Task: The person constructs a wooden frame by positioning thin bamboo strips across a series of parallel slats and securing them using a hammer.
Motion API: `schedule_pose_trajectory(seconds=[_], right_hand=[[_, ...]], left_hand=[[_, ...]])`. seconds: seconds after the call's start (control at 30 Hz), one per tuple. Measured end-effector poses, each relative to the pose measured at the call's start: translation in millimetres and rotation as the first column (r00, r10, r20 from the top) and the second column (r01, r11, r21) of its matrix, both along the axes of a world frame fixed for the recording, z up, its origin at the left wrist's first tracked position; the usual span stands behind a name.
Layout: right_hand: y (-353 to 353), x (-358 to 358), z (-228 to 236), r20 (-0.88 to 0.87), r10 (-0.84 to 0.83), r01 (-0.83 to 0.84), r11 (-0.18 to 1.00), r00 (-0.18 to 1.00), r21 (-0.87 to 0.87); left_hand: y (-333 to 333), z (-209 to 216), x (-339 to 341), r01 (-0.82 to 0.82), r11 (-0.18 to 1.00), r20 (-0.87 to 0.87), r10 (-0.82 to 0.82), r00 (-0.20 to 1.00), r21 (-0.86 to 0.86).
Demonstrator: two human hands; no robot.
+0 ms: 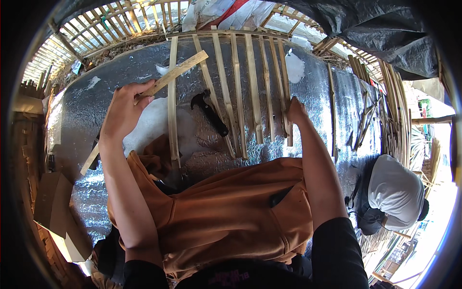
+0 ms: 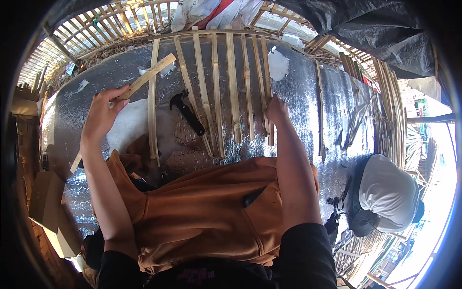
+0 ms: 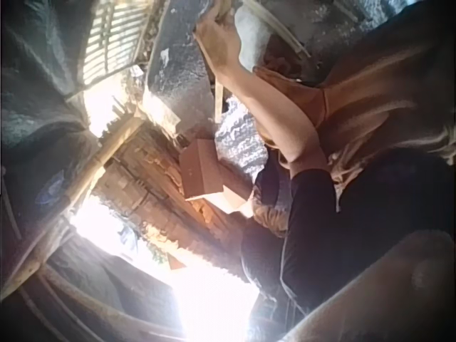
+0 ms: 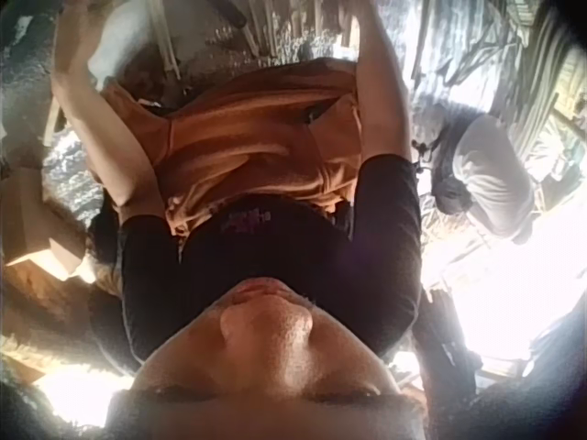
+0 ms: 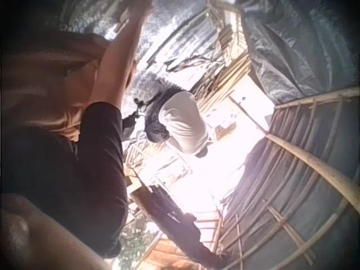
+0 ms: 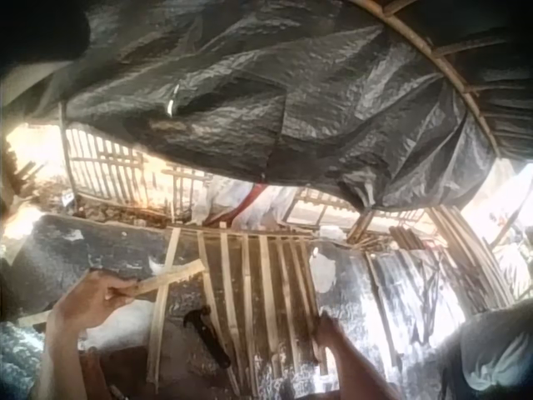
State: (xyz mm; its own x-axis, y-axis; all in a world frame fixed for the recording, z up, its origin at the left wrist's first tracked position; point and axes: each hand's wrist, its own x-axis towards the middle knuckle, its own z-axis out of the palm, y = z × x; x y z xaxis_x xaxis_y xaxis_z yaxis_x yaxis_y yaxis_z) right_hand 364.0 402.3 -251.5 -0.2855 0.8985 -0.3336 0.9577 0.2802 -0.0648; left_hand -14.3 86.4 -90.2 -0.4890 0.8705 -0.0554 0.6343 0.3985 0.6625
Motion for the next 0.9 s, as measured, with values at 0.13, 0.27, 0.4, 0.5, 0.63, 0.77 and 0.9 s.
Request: schedule_pose_trajectory(seconds=[0.13,0.27,0.4,0.5,0.63,0.77,0.9], right_hand=[[-10.4,-10.9,15.7,-0.018,0.004,-0.005,0.995,1.000,-0.095],[-11.8,-6.3,17.4,0.060,0.011,-0.005,0.996,0.998,-0.088],[-44.4,-46.8,54.6,0.163,0.090,-0.117,0.980,0.983,0.162],[-68.6,-70.2,65.1,-0.046,0.432,-0.407,0.876,0.901,0.257],[-121.0,-94.9,68.1,-0.027,0.802,-0.793,0.595,0.597,0.133],[-144.8,-104.2,69.7,0.100,0.938,-0.941,0.335,0.330,-0.038],[-142.4,-104.1,63.4,0.124,0.946,-0.943,0.313,0.300,-0.109]], left_hand=[[-7.5,-8.6,-9.1,0.006,0.999,-0.033,-0.005,0.999,0.048],[-0.9,-10.4,-4.0,0.006,0.999,-0.006,-0.006,1.000,0.039],[-3.5,-10.1,-6.7,0.019,0.998,-0.009,-0.019,1.000,0.058],[-4.9,-7.9,-7.4,0.019,0.998,-0.023,-0.018,1.000,0.056],[-4.3,-3.0,-5.3,-0.006,1.000,-0.028,0.006,1.000,0.016],[-1.5,-8.3,-3.7,-0.039,0.999,-0.009,0.038,0.999,-0.014],[-1.6,-6.4,-3.8,-0.027,1.000,0.011,0.027,1.000,-0.010]])
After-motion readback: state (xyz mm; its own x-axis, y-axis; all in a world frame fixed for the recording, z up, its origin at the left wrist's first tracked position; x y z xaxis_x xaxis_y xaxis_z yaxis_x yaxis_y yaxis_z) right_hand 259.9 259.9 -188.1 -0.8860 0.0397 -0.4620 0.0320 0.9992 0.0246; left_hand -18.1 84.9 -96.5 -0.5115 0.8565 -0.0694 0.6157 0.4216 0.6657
